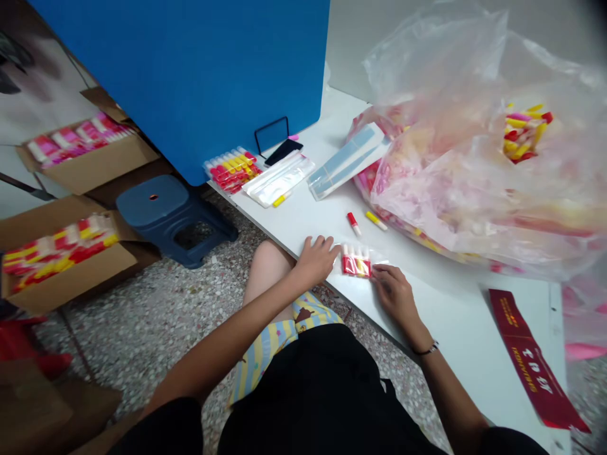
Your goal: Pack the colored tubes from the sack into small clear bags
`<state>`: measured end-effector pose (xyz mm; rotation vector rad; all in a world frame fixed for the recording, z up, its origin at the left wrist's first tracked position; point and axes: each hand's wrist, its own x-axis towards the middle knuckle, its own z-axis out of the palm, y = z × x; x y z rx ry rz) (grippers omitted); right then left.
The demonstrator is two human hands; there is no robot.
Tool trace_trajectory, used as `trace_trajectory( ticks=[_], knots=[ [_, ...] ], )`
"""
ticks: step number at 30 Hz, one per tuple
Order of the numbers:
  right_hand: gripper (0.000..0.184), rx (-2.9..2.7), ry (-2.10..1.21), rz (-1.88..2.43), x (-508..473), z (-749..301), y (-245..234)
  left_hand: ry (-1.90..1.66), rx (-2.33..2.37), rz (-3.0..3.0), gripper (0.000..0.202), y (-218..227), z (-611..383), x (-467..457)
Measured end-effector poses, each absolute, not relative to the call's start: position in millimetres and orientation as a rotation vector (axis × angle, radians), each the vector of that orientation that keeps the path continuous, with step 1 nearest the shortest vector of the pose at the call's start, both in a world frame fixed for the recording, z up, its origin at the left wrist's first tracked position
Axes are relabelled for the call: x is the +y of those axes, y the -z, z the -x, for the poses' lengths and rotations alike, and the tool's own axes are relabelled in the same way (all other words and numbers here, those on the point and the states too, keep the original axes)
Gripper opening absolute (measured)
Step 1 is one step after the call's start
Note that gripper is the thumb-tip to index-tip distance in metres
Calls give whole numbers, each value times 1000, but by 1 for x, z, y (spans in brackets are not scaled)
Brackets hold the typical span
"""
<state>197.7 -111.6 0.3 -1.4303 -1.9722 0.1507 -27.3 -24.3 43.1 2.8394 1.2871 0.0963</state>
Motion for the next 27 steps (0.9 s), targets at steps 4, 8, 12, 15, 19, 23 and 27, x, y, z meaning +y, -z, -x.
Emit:
trace_trajectory(
  ticks=[4,8,12,15,19,23,27],
  knots=[
    [26,-2122,6,1608,-112,-190,-3,-279,1262,-2720,54,-47,15,-34],
    [25,-2352,177,1771,-112,-176,-14,-311,1179,-2626,64,-38,3,-40],
    [23,-2553,250,1741,-110,-172,-25,-337,1105,-2647,61,-28,5,-33],
    [23,-2671,304,1663,-104,-178,-30,-332,1059,-2703,60,-26,7,-23],
    [20,-2768,213,1467,-93,-194,-31,-306,875,-2785,59,-28,10,-5],
    [22,-2593,124,1419,-91,-207,-24,-265,807,-2800,55,-31,20,2],
    [24,-2379,-38,1293,-91,-208,-19,-286,1077,-2741,59,-37,38,-11]
  ],
)
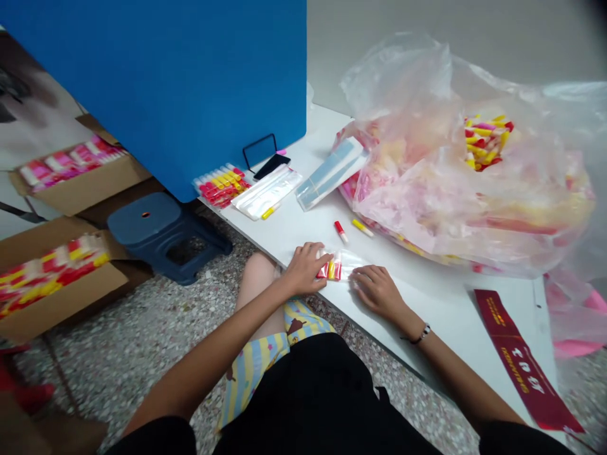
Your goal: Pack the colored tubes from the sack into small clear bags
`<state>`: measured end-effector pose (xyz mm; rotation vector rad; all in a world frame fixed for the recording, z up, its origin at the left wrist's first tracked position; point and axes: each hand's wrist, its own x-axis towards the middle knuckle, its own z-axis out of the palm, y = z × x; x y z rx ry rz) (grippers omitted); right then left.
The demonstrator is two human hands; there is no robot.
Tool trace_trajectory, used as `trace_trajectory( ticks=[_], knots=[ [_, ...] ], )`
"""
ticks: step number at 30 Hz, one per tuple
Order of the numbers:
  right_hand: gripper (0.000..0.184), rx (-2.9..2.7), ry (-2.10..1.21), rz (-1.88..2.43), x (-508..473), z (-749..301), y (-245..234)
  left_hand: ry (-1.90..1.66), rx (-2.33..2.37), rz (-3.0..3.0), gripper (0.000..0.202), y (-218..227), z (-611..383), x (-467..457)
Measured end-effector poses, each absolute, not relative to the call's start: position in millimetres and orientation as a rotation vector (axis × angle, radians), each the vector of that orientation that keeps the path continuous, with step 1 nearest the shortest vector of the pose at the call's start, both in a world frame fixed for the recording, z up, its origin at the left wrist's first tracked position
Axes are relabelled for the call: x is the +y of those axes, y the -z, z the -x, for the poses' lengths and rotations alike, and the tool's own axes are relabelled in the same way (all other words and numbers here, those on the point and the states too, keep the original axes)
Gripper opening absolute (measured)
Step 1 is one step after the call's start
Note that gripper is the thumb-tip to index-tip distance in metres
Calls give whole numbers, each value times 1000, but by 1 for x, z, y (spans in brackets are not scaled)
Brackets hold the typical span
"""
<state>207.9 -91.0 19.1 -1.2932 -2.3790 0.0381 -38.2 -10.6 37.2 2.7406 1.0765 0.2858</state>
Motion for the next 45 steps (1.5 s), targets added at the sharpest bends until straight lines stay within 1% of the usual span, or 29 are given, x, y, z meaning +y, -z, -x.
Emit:
trace_trajectory(
  ticks=[3,5,9,10,13,17,22,25,28,30,32,35,38,40,42,44,45],
  knots=[
    [21,-2132,-156,1344,-69,-203,-24,-305,1291,-2650,59,-42,49,-21],
    [20,-2014,-211,1425,-39,-195,-29,-324,1340,-2615,64,-44,47,-23],
    [23,-1899,-358,1608,31,-171,-35,-332,1295,-2566,92,-42,24,-16],
    [25,-1886,-380,1630,44,-166,-35,-318,1268,-2562,95,-40,17,-14],
    [28,-1832,-445,1649,66,-160,-37,-311,1243,-2551,93,-36,6,-9],
    [24,-1611,-578,1639,48,-180,-44,-407,1244,-2545,89,-33,11,-9],
    [29,-1196,-679,1519,-8,-212,-46,-462,1255,-2490,99,-31,15,-10],
    [34,-922,-884,1443,-33,-224,-41,-466,1261,-2481,100,-30,13,-9],
    [44,-790,-1198,1428,-45,-229,-35,-488,1252,-2482,100,-30,12,-9],
    [43,-733,-1392,1391,-47,-227,-33,-484,1257,-2477,99,-31,12,-9],
    [39,-674,-1472,1342,-47,-224,-32,-476,1267,-2463,97,-32,13,-10],
    [34,-660,-1458,1315,-45,-222,-32,-492,1278,-2422,96,-34,14,-10],
    [33,-753,-1410,1411,-47,-221,-31,-516,1281,-2394,96,-35,15,-10],
    [36,-924,-1234,1570,-48,-217,-29,-514,1275,-2400,95,-35,14,-10],
    [38,-1202,-929,1738,-45,-211,-27,-506,1267,-2414,94,-34,13,-10],
    [40,-1481,-650,1824,-38,-206,-26,-497,1259,-2423,94,-34,12,-10],
    [40,-1580,-583,1838,-33,-204,-26,-496,1260,-2424,94,-34,11,-11]
  ],
)
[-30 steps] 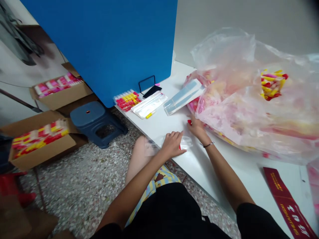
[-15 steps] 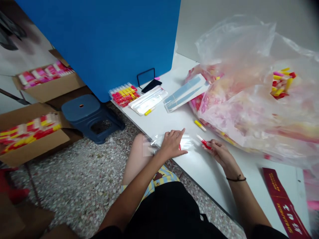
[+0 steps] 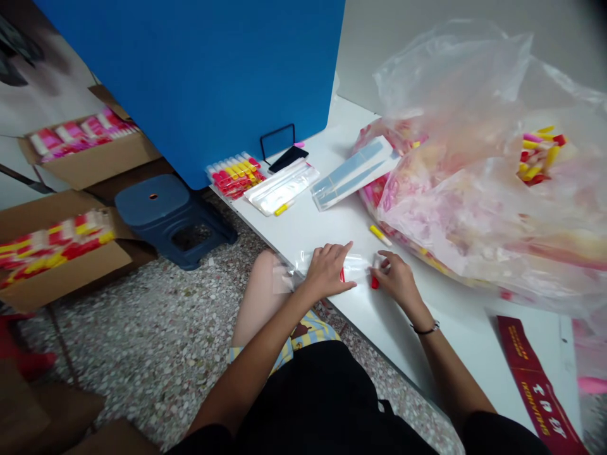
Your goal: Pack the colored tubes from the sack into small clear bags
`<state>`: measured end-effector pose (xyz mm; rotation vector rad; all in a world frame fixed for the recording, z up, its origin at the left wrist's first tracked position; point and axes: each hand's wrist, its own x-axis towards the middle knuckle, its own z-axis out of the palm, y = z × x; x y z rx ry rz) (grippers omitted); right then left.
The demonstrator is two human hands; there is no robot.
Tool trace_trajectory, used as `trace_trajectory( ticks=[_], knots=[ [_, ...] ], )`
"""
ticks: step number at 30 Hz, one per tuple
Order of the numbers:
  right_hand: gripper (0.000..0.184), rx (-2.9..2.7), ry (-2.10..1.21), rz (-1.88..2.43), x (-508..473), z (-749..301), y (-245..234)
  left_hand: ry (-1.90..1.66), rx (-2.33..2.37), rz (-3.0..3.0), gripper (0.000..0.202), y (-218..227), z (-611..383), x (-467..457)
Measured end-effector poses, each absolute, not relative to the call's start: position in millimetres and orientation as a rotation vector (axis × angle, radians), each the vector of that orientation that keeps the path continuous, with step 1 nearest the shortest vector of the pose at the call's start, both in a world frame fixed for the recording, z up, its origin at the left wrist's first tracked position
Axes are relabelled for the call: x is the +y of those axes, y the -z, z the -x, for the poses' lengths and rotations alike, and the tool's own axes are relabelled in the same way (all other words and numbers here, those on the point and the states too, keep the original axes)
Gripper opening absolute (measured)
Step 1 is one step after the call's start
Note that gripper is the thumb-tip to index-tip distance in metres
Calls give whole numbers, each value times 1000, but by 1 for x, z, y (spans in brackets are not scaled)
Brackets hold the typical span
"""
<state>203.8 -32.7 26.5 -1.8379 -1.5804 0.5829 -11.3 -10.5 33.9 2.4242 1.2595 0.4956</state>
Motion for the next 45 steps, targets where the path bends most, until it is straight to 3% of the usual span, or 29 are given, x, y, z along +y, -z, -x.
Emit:
trace_trajectory(
  ticks=[8,12,23,45],
  knots=[
    [49,-1208,-849,1577,-14,-196,-32,-515,1270,-2439,99,-32,12,-12],
    [44,-1217,-981,1523,-26,-186,-28,-518,1269,-2474,97,-30,11,-12],
    [38,-1369,-1017,1700,-13,-192,-27,-513,1276,-2545,99,-26,10,-12],
    [24,-1326,-1095,1663,-4,-186,-29,-520,1312,-2522,91,-25,8,-12]
  ],
)
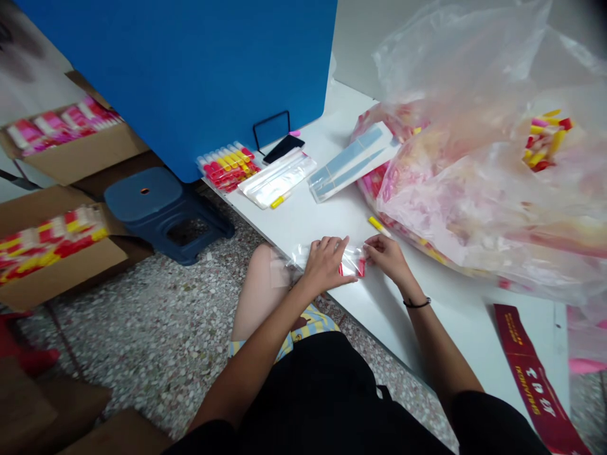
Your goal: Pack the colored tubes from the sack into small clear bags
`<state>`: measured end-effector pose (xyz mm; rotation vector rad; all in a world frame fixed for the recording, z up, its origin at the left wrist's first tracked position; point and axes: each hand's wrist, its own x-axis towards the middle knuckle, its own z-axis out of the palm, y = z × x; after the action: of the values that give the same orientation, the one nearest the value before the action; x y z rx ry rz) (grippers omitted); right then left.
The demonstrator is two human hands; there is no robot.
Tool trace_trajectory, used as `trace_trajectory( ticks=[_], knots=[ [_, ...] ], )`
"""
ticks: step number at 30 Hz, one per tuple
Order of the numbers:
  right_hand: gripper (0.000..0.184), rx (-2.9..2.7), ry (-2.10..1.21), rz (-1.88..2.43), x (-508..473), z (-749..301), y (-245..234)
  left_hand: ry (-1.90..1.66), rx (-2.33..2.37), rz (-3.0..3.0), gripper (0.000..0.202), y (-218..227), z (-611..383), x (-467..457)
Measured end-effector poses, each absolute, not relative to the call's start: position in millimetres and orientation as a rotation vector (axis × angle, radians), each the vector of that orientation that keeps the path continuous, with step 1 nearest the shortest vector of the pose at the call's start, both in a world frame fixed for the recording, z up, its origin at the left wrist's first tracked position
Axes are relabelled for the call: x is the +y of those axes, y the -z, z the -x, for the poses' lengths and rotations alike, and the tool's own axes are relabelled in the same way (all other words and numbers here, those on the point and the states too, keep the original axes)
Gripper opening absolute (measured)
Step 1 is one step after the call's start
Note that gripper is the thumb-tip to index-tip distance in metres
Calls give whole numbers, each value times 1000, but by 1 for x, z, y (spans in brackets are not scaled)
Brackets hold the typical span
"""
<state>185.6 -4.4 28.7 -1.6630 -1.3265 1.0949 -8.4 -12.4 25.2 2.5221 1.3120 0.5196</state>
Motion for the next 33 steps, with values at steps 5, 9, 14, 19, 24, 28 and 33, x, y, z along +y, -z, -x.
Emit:
trace_trajectory(
  ticks=[5,9,14,19,24,28,33],
  knots=[
    [18,-1378,-1082,1689,-1,-181,-34,-513,1322,-2512,90,-28,8,-13],
    [21,-1358,-1065,1666,0,-181,-36,-504,1326,-2514,91,-29,7,-13],
    [35,-1181,-1118,1620,-7,-179,-35,-485,1326,-2522,92,-28,7,-13],
    [37,-1149,-1192,1606,-17,-172,-38,-491,1336,-2527,84,-26,7,-13],
    [35,-1180,-1338,1615,-26,-177,-39,-514,1359,-2517,84,-26,6,-13],
    [41,-1218,-1402,1526,-28,-182,-38,-516,1367,-2518,82,-26,6,-13],
    [43,-1246,-1428,1511,-26,-176,-36,-495,1365,-2517,84,-26,5,-13]
  ],
)
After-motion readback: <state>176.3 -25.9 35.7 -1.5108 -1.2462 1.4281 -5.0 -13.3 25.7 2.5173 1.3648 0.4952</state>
